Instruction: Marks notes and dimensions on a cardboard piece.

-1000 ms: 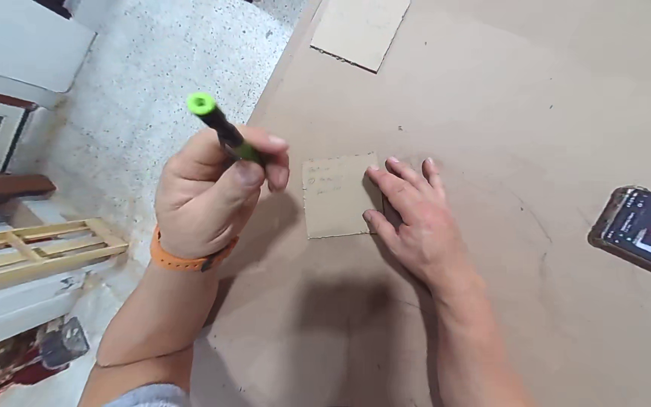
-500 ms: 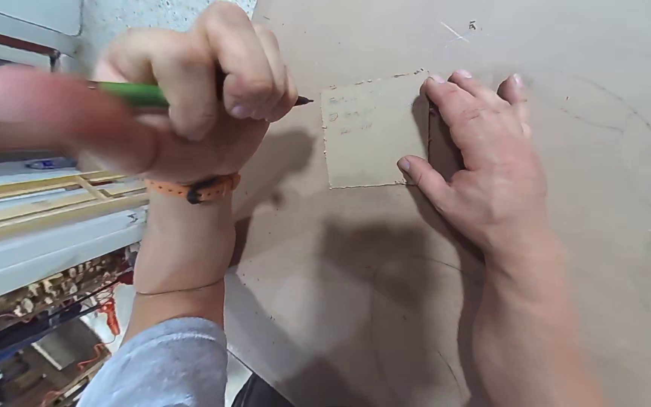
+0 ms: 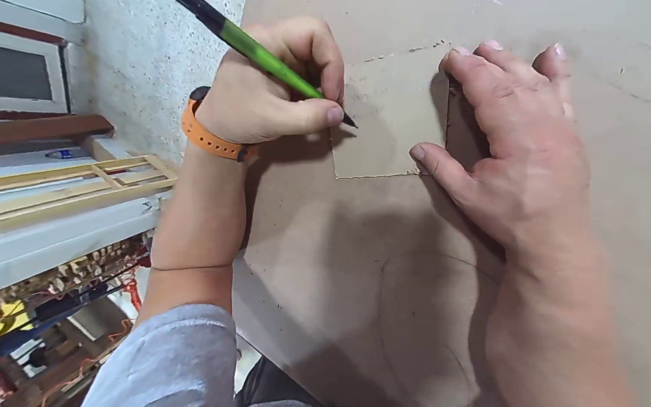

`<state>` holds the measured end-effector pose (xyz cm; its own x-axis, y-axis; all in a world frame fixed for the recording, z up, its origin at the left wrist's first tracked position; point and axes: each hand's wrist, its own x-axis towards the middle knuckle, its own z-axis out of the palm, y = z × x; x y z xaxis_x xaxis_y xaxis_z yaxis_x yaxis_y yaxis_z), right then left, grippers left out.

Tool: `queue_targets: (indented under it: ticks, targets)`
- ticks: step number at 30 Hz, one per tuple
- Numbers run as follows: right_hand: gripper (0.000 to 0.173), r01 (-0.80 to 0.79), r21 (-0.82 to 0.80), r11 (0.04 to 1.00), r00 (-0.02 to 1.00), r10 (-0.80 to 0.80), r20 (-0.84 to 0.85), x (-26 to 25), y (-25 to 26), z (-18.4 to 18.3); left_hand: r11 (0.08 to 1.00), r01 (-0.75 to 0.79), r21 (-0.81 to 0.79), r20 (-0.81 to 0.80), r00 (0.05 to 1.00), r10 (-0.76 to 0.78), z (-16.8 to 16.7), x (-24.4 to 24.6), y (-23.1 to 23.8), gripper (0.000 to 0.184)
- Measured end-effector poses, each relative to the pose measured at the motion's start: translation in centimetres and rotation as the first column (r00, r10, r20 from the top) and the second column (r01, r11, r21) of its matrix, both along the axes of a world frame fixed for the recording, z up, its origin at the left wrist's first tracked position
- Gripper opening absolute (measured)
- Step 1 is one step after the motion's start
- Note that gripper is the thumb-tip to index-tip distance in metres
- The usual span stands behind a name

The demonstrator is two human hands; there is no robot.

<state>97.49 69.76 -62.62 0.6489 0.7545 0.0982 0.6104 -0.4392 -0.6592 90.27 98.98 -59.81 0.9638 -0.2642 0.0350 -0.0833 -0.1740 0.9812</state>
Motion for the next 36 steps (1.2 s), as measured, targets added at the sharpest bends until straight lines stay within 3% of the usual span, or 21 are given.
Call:
queue_targets:
  ticks: [4,9,16,36]
  targets:
    - [0.069,0.003,-0.002,1.000,1.000,-0.003,0.005,0.0,0.1,0.0,0.994,0.084,0.065,-0.063,0.995,-0.080,-0.3,-0.1,0.7,0.019]
    - [0.069,0.005,-0.014,1.000,1.000,-0.005,0.005,0.0,0.1,0.0,0.988,0.034,0.153,-0.054,0.998,-0.026,-0.6,0.1,0.1,0.006]
    - [0.067,0.014,-0.019,1.000,1.000,-0.014,0.008,0.0,0.1,0.1,0.965,0.022,0.263,-0.068,0.998,-0.005,-0.3,0.0,-0.5,0.007]
    - [0.067,0.015,-0.003,1.000,1.000,-0.015,0.016,0.0,0.1,0.0,0.968,-0.016,0.250,-0.034,0.999,0.026,-0.7,-0.2,-0.9,0.009]
